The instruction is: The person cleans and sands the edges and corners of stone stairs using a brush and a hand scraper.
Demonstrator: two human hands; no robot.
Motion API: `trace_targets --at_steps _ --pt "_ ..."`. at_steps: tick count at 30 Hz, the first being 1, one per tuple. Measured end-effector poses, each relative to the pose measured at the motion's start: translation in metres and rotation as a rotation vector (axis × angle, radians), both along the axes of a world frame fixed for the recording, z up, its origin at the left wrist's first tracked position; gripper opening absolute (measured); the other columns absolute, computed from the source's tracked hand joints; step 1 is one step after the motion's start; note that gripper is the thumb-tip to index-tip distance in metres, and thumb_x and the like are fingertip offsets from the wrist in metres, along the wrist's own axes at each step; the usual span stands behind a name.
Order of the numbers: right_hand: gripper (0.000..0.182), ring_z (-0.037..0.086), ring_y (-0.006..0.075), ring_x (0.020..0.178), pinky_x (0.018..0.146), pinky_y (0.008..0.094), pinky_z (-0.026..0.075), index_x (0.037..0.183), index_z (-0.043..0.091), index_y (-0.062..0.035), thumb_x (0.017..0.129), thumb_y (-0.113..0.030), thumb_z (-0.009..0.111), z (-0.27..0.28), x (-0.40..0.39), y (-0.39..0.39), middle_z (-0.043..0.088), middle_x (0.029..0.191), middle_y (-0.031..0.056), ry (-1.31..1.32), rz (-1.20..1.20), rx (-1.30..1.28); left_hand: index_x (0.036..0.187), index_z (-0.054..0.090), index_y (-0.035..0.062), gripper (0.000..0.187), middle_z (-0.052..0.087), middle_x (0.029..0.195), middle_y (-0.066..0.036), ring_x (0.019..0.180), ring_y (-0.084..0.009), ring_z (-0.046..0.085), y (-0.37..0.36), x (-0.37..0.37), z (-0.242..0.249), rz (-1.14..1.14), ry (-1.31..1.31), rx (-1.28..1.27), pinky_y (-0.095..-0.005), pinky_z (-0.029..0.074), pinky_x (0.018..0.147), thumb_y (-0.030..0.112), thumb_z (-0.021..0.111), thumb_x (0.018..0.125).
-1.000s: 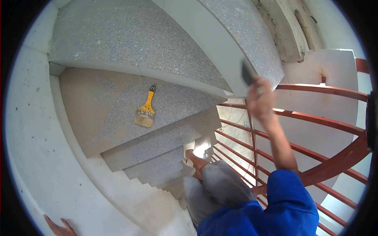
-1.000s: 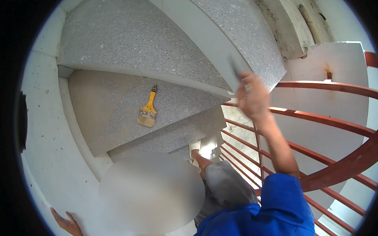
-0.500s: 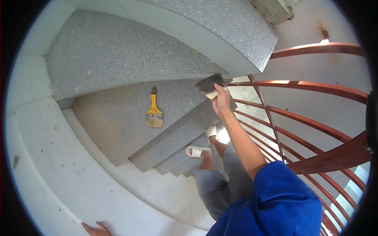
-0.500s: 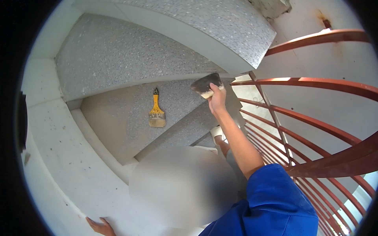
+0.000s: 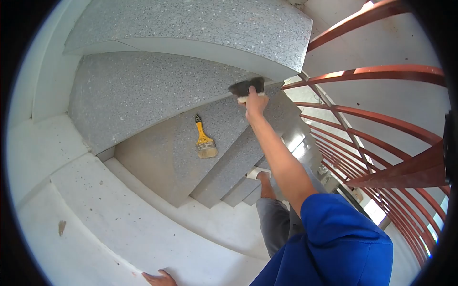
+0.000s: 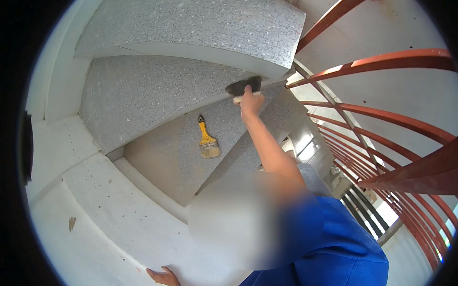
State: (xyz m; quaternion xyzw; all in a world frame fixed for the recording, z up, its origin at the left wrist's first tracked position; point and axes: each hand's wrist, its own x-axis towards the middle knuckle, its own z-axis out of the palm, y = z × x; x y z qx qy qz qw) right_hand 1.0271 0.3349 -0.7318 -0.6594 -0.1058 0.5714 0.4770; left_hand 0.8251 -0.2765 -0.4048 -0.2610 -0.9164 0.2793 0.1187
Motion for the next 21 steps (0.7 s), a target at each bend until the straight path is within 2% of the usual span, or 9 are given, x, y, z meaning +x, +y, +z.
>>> trace_targets --at_steps 6,9,13,14,17,21 --pt "0.023 0.066 0.0280 0.070 0.049 0.0367 0.060 0.094 0.052 0.0137 0.087 -0.007 0.057 0.025 -0.002 0.001 0.060 0.094 0.0224 0.017 0.029 0.045 0.130 0.036 -0.0167 0.071 0.045 0.128 -0.034 0.117 -0.0484 0.047 -0.006 -0.004 0.002 -0.020 -0.004 0.021 -0.0565 0.040 0.095 0.032 0.058 0.082" --pt "0.023 0.066 0.0285 0.071 0.050 0.0373 0.060 0.094 0.052 0.0143 0.087 -0.006 0.057 0.028 -0.013 0.006 0.060 0.095 0.0230 0.049 -0.046 0.004 0.131 0.036 -0.0165 0.073 0.045 0.128 -0.034 0.116 -0.0490 0.047 -0.023 -0.013 0.005 -0.068 -0.009 0.006 -0.0573 0.040 0.095 0.033 0.059 0.082" --pt "0.023 0.066 0.0290 0.073 0.050 0.0372 0.060 0.095 0.051 0.0151 0.086 -0.006 0.056 0.021 -0.018 0.008 0.060 0.094 0.0217 -0.046 -0.058 -0.023 0.131 0.035 -0.0163 0.074 0.045 0.127 -0.035 0.115 -0.0495 0.047 -0.026 -0.007 0.001 -0.107 0.017 -0.006 -0.0577 0.041 0.094 0.034 0.058 0.083" --pt "0.023 0.066 0.0286 0.070 0.050 0.0385 0.060 0.094 0.051 0.0155 0.085 -0.006 0.055 0.025 -0.017 0.007 0.060 0.092 0.0217 0.047 -0.071 0.008 0.131 0.036 -0.0162 0.073 0.045 0.127 -0.035 0.115 -0.0497 0.048 -0.021 -0.004 0.007 -0.101 0.008 -0.010 -0.0576 0.041 0.094 0.034 0.058 0.083" --pt "0.021 0.066 0.0285 0.068 0.048 0.0379 0.058 0.094 0.052 0.0149 0.086 -0.005 0.055 0.020 -0.016 0.007 0.061 0.090 0.0217 0.020 -0.047 0.063 0.131 0.035 -0.0158 0.072 0.046 0.127 -0.035 0.114 -0.0499 0.048 -0.014 -0.008 -0.007 -0.125 0.025 0.025 -0.0570 0.041 0.094 0.033 0.058 0.084" --pt "0.025 0.066 0.0274 0.060 0.045 0.0365 0.054 0.084 0.056 0.0144 0.087 -0.011 0.059 0.010 -0.024 0.005 0.064 0.081 0.0205 -0.068 -0.095 0.058 0.132 0.034 -0.0156 0.072 0.045 0.127 -0.034 0.114 -0.0498 0.048 -0.024 -0.016 -0.004 -0.145 0.018 0.035 -0.0563 0.040 0.096 0.032 0.058 0.083"
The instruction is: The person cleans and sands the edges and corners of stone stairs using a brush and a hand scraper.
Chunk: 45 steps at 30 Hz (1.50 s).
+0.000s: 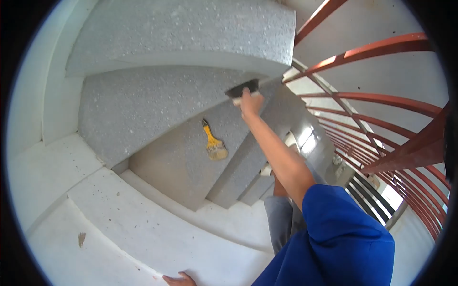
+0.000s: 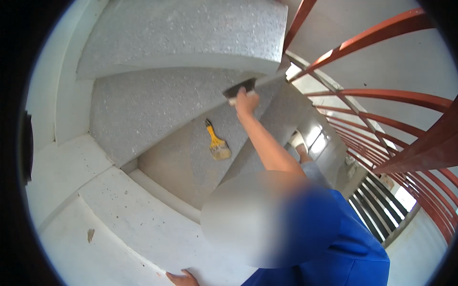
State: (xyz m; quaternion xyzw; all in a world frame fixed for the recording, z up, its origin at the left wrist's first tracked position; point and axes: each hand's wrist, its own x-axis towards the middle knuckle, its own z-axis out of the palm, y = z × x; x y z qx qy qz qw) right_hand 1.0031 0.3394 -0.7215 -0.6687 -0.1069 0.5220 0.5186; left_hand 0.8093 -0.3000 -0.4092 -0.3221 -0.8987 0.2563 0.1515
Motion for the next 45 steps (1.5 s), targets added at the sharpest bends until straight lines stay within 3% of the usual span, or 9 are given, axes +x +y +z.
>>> trace_targets --at_steps 6,10,15,22,27,31,35,39,45 --pt "0.030 0.062 0.0197 0.070 0.059 0.0349 0.052 0.092 0.060 0.0070 0.086 -0.021 0.068 0.013 0.019 -0.033 0.063 0.082 0.0122 0.018 0.524 -0.098 0.131 0.036 -0.0159 0.073 0.048 0.124 -0.035 0.113 -0.0491 0.049 0.021 0.010 0.008 0.028 -0.030 0.039 -0.0551 0.041 0.097 0.031 0.059 0.080" --pt "0.034 0.063 0.0203 0.079 0.073 0.0364 0.051 0.094 0.062 0.0028 0.078 -0.024 0.075 0.164 0.069 -0.051 0.065 0.082 0.0140 -0.527 0.912 0.348 0.128 0.040 -0.0151 0.070 0.049 0.123 -0.034 0.111 -0.0484 0.050 0.023 0.009 0.013 0.049 -0.014 0.025 -0.0540 0.042 0.095 0.030 0.061 0.078" --pt "0.050 0.060 0.0188 0.074 0.073 0.0315 0.049 0.109 0.061 0.0054 0.073 -0.025 0.079 0.217 0.103 0.096 0.066 0.086 0.0143 -1.159 0.526 0.833 0.143 0.028 -0.0041 0.070 0.037 0.142 -0.026 0.130 -0.0413 0.038 -0.018 -0.001 0.002 0.103 -0.031 0.124 -0.0467 0.030 0.109 0.023 0.060 0.087" --pt "0.074 0.053 0.0399 0.110 0.089 0.0479 0.048 0.124 0.051 -0.0016 0.071 -0.045 0.078 0.193 0.089 0.152 0.053 0.118 0.0229 -1.782 0.481 0.593 0.140 0.031 -0.0056 0.070 0.039 0.140 -0.028 0.128 -0.0432 0.039 -0.023 -0.009 0.002 0.062 -0.068 0.196 -0.0486 0.032 0.107 0.016 0.059 0.080" --pt "0.021 0.060 0.0264 0.074 0.070 0.0351 0.047 0.087 0.063 -0.0019 0.084 -0.022 0.067 0.189 0.014 -0.009 0.062 0.083 0.0137 -0.698 0.894 0.816 0.139 0.033 -0.0066 0.069 0.039 0.140 -0.028 0.128 -0.0427 0.039 -0.016 -0.008 0.004 0.070 -0.084 0.213 -0.0485 0.032 0.107 0.014 0.059 0.078" --pt "0.065 0.064 0.0359 0.091 0.082 0.0438 0.050 0.100 0.059 0.0074 0.079 -0.053 0.067 -0.003 -0.062 -0.143 0.064 0.095 0.0236 -0.849 1.783 0.071 0.139 0.033 -0.0059 0.070 0.038 0.141 -0.026 0.130 -0.0414 0.037 -0.016 -0.003 0.004 0.109 -0.080 0.192 -0.0481 0.031 0.108 0.011 0.059 0.077" --pt "0.072 0.064 0.0364 0.094 0.085 0.0427 0.051 0.105 0.057 0.0085 0.072 -0.053 0.073 -0.109 -0.112 -0.202 0.064 0.097 0.0238 -1.203 1.398 0.176 0.140 0.032 -0.0044 0.070 0.038 0.142 -0.024 0.131 -0.0403 0.037 -0.021 -0.010 -0.004 0.126 -0.038 0.168 -0.0480 0.030 0.108 0.011 0.059 0.078" --pt "0.061 0.065 0.0351 0.089 0.079 0.0420 0.052 0.103 0.060 0.0035 0.072 -0.046 0.075 -0.135 -0.107 -0.204 0.066 0.096 0.0190 -0.769 1.737 -0.251 0.141 0.031 -0.0030 0.069 0.038 0.142 -0.023 0.131 -0.0400 0.037 -0.024 -0.011 0.000 0.131 -0.056 0.157 -0.0486 0.030 0.108 0.012 0.060 0.080" --pt "0.033 0.064 0.0328 0.077 0.066 0.0415 0.052 0.108 0.062 -0.0110 0.078 -0.022 0.068 -0.037 -0.080 -0.173 0.065 0.088 0.0130 -0.747 1.749 0.850 0.143 0.030 -0.0003 0.070 0.038 0.143 -0.022 0.131 -0.0389 0.038 -0.026 -0.013 -0.005 0.147 -0.039 0.134 -0.0480 0.032 0.107 0.016 0.059 0.082"
